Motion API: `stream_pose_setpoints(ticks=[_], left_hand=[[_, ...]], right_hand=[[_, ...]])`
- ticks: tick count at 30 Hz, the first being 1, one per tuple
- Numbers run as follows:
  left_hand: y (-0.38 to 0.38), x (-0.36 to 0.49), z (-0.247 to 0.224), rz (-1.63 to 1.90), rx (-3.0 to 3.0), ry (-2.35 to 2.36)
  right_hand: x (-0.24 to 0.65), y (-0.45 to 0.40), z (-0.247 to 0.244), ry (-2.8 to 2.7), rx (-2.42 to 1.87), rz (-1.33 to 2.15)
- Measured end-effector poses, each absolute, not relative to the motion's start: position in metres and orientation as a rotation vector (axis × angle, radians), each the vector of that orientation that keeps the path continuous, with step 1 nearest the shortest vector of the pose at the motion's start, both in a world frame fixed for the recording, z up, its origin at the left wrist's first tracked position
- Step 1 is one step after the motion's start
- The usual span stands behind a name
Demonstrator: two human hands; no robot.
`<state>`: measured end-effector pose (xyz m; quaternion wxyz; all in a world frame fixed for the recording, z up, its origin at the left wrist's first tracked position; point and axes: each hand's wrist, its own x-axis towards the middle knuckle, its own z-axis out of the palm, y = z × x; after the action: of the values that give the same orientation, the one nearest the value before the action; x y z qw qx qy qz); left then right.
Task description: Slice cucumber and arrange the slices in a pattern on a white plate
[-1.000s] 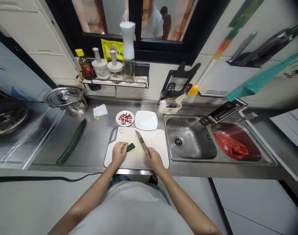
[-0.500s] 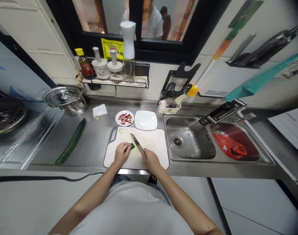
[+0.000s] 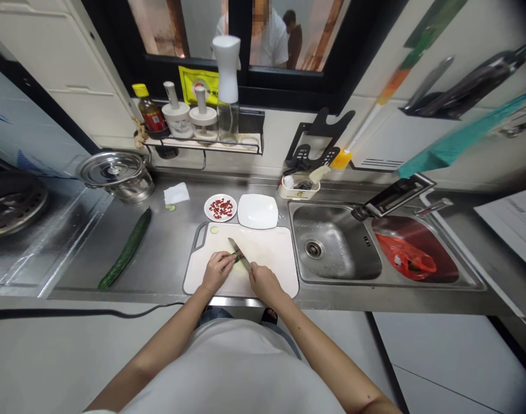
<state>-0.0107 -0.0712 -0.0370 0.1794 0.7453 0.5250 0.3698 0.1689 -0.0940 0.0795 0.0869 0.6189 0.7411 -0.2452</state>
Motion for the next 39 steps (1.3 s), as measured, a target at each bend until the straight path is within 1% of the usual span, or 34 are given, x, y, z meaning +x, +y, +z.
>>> stream_pose_setpoints(ticks=[8, 22, 39], left_hand=[[-0.072, -0.011, -0.036, 1.059, 2.15, 1.434], [-0.072, -0.011, -0.036, 1.135, 2.27, 1.359], [-0.071, -0.011, -0.041, 1.136, 2.3, 1.339]], right_hand=[[0.167, -0.095, 0.079, 2.212, 1.818, -0.711], [0.173, -0.112, 0.09, 2.131, 1.769, -0.8], [0.163, -0.101, 0.09, 2.125, 1.769, -0.739]])
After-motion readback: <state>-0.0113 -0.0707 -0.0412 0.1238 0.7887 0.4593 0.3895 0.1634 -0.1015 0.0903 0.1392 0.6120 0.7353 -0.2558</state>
